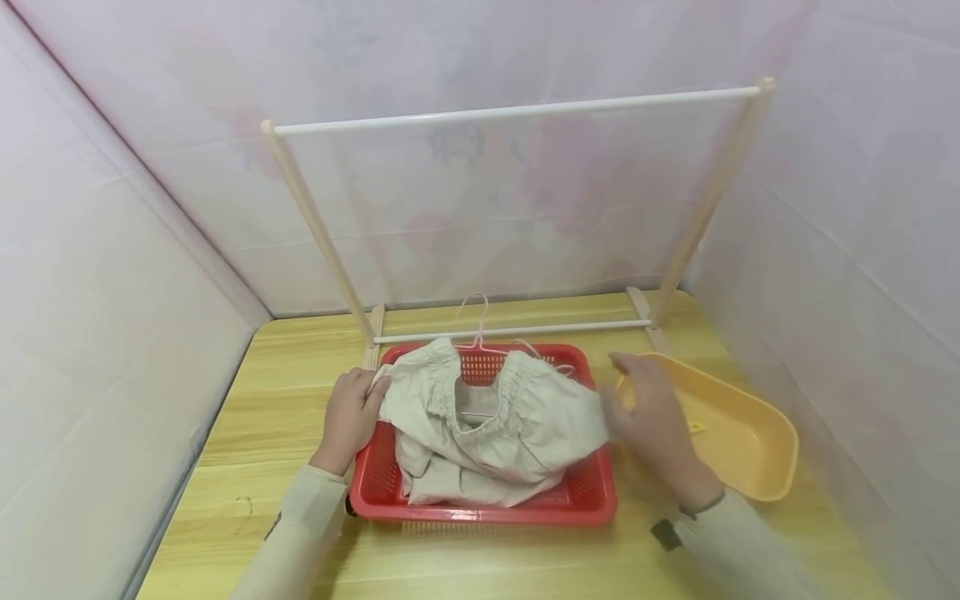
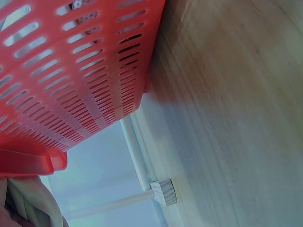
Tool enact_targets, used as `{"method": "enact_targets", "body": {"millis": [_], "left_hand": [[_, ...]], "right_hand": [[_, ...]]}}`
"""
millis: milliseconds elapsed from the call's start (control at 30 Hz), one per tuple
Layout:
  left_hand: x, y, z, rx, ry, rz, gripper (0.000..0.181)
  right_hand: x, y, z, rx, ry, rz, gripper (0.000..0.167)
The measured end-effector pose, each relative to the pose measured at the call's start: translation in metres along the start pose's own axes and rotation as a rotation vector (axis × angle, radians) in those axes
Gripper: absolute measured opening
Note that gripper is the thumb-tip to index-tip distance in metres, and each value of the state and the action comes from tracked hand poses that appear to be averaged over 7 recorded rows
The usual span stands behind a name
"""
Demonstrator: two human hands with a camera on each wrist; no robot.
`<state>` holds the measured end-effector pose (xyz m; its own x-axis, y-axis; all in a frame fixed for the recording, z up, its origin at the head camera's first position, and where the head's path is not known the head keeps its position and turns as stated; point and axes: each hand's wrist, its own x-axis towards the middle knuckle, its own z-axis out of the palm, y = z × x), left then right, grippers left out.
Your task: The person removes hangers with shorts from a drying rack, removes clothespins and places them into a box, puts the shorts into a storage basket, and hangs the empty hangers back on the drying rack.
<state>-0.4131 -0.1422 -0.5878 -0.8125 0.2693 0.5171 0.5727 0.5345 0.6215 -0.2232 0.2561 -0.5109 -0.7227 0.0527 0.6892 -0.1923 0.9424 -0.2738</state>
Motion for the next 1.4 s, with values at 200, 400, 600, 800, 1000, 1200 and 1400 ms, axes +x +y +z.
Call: {"method": "enact_targets", "body": {"millis": [200,400,600,800,1000,1200,1400], "left_hand": [[0.001,0.0,0.0,-0.009,0.013,-0.006,0.022],[0.0,0.0,0.001,-0.008,0.01,-0.017,0.022],[-0.003,0.0,0.0,-0.016,0.007,-0.027,0.024],[-0.002,0.001,-0.001,-0.012,-0.005,-0.024,0.025],[-0.001,0.001,-0.001,-0.003,-0.02,-0.03,0.024],[0.0,0.001,0.0,0.0,-0.034,-0.038,0.025],[-0.001,0.002,-0.001,0.004,-0.04,-0.04,0.026]], "right_hand": [[0.005,-0.015,0.045,-0.04,-0.114,0.019,0.021],[-0.002,-0.017,0.056,-0.091,-0.1,0.03,0.012],[-0.006,-0.018,0.057,-0.09,-0.109,0.063,0.016],[-0.005,-0.02,0.056,-0.088,-0.103,0.075,0.018],[-0.005,-0.019,0.057,-0.089,-0.092,0.074,0.018],[-0.005,-0.02,0.056,-0.084,-0.1,0.094,0.019],[-0.006,-0.018,0.056,-0.07,-0.091,0.085,0.021]]}}
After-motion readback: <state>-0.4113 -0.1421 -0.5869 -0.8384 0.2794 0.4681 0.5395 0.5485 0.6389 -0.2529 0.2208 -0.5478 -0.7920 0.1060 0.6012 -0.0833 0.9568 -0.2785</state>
